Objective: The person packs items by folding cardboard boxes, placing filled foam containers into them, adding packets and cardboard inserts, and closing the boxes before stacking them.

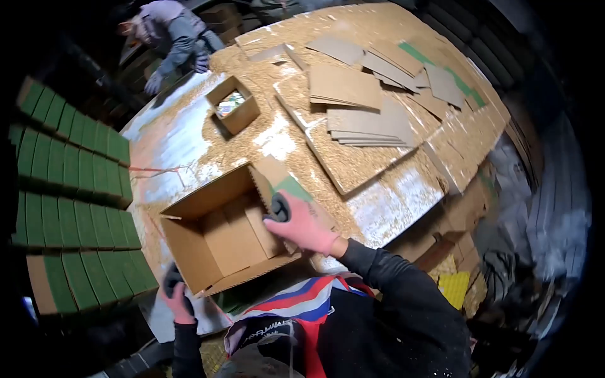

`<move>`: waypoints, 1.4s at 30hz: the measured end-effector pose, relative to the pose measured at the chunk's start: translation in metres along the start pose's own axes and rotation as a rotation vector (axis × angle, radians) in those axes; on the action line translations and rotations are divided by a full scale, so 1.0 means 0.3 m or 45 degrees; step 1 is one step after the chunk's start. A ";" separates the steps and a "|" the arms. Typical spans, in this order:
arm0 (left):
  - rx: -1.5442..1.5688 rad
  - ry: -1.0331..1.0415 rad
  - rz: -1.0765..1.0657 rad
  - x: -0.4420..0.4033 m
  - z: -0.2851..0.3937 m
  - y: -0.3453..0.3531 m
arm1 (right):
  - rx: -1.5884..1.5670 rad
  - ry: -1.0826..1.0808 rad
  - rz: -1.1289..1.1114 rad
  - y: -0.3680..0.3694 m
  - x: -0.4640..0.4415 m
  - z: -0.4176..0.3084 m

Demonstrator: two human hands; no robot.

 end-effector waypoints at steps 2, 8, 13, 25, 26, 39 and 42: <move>0.274 -0.333 0.379 -0.101 0.280 0.164 | -0.092 0.013 -0.052 -0.027 0.005 -0.029; -0.676 -0.103 0.337 -0.183 0.133 0.258 | 0.594 1.005 1.309 -0.488 0.029 0.853; -0.653 -0.252 0.511 -0.174 0.158 0.285 | 0.356 1.059 1.436 -0.415 -0.143 0.966; -0.599 -0.004 0.302 -0.149 0.229 0.342 | -0.258 -0.072 0.481 -0.524 -0.112 0.052; -0.713 0.006 0.309 -0.160 0.211 0.333 | -0.230 -0.113 0.459 -0.510 -0.109 -0.065; 0.051 0.027 -0.153 -0.443 -0.006 0.491 | -0.857 0.691 -0.133 -0.156 -0.117 -0.167; -0.242 0.131 -0.001 -0.398 0.034 0.518 | -0.515 0.344 0.010 -0.205 -0.155 -0.024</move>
Point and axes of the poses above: each hand's wrist, its own x-axis away from the middle knuckle, its own y-axis out of the palm, z = x × y, the point moved 7 cm from there along -x, towards the middle knuckle, and after that the axes turned 14 degrees about z, right-handed, at the moved point
